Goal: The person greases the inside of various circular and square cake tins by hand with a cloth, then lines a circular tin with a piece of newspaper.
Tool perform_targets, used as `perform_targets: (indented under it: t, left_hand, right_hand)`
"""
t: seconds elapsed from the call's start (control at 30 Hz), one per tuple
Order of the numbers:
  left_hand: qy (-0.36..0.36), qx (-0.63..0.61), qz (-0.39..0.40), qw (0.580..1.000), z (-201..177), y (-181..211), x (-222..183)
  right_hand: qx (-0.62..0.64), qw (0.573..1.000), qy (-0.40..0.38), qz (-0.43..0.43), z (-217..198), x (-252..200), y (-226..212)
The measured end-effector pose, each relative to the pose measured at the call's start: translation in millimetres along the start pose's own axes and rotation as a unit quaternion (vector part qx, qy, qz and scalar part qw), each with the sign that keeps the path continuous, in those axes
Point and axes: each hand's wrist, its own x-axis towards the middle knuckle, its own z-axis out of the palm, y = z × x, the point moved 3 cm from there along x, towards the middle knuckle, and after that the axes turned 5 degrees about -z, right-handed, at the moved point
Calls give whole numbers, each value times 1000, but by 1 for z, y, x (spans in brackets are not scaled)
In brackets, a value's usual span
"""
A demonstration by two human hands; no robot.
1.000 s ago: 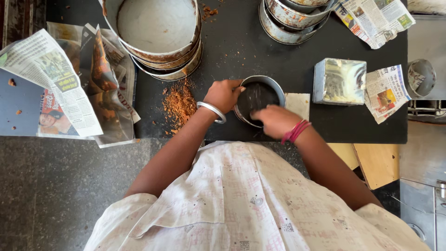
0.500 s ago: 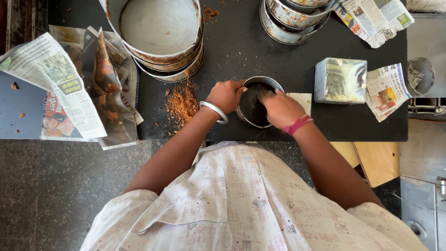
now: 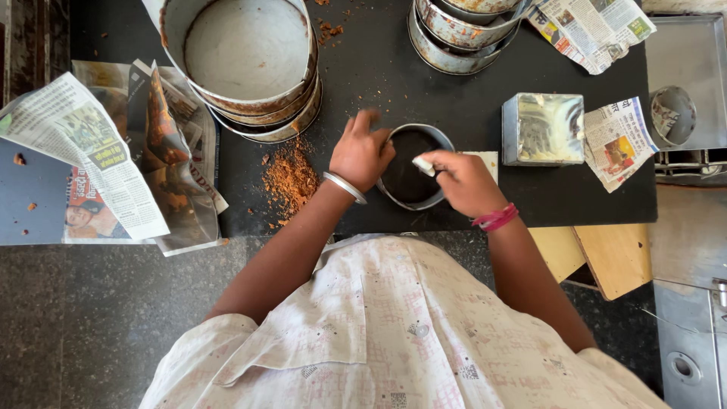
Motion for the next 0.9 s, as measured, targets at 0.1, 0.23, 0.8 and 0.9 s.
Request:
perform_targets:
  t: [0.1, 0.23, 0.8, 0.9]
  left_hand:
    - [175, -53, 235, 955, -37, 19, 4]
    - [50, -146, 149, 977, -56, 41, 15]
    - [-108, -93, 159, 977, -27, 93, 42]
    - [-86, -89, 198, 972, -27, 92, 44]
  right_hand:
    - [430, 892, 84, -109, 12, -1, 16]
    - [658, 748, 57, -60, 33, 0, 39]
    - [-150, 914, 140, -351, 58, 3, -4]
    - [-263, 937, 49, -226, 34, 13, 1]
